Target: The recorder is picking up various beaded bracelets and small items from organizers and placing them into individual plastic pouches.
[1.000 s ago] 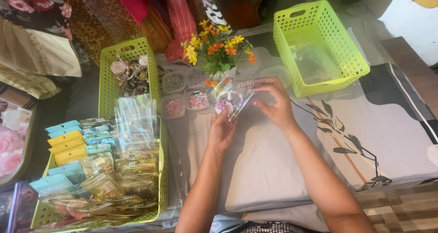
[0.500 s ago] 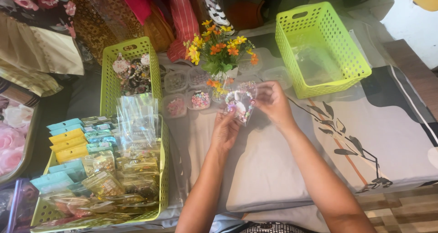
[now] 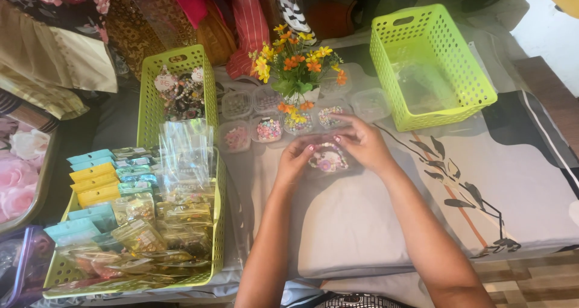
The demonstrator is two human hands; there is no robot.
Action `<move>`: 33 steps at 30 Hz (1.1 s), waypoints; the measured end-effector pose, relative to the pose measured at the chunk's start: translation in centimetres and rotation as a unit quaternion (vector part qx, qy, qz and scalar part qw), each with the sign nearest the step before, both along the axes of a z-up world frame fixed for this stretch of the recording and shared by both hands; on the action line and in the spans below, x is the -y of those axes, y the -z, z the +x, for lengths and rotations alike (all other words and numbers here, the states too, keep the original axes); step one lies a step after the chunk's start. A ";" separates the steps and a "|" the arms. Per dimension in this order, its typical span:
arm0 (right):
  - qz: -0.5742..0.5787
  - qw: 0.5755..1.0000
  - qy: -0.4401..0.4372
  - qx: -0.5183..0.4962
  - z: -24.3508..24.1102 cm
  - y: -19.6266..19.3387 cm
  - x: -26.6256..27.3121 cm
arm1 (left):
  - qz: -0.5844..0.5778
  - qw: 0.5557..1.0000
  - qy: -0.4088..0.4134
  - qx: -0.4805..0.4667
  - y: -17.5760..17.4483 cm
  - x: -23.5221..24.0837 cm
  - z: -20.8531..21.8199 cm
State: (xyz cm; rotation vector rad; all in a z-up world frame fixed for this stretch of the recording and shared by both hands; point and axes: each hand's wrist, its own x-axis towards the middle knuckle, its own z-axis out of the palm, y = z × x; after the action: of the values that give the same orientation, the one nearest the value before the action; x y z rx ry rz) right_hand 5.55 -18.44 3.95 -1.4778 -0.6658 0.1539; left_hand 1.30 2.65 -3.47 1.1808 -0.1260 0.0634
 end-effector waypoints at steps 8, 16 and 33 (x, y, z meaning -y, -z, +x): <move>-0.046 0.997 0.047 0.043 0.3 0.4 -0.4 | 0.044 0.997 -0.059 -0.011 2.0 0.2 0.8; -0.075 0.993 0.083 0.022 0.3 1.1 -0.7 | 0.081 0.995 -0.054 0.023 -0.6 1.1 0.0; -0.167 0.981 0.091 0.049 2.1 4.1 1.5 | -0.015 0.994 -0.103 0.011 1.6 1.0 1.4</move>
State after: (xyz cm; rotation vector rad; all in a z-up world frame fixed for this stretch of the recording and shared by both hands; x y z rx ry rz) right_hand 7.62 -19.97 -0.12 -1.8706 -0.6004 0.0518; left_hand 2.67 1.67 -5.07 1.1598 -0.0222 0.2604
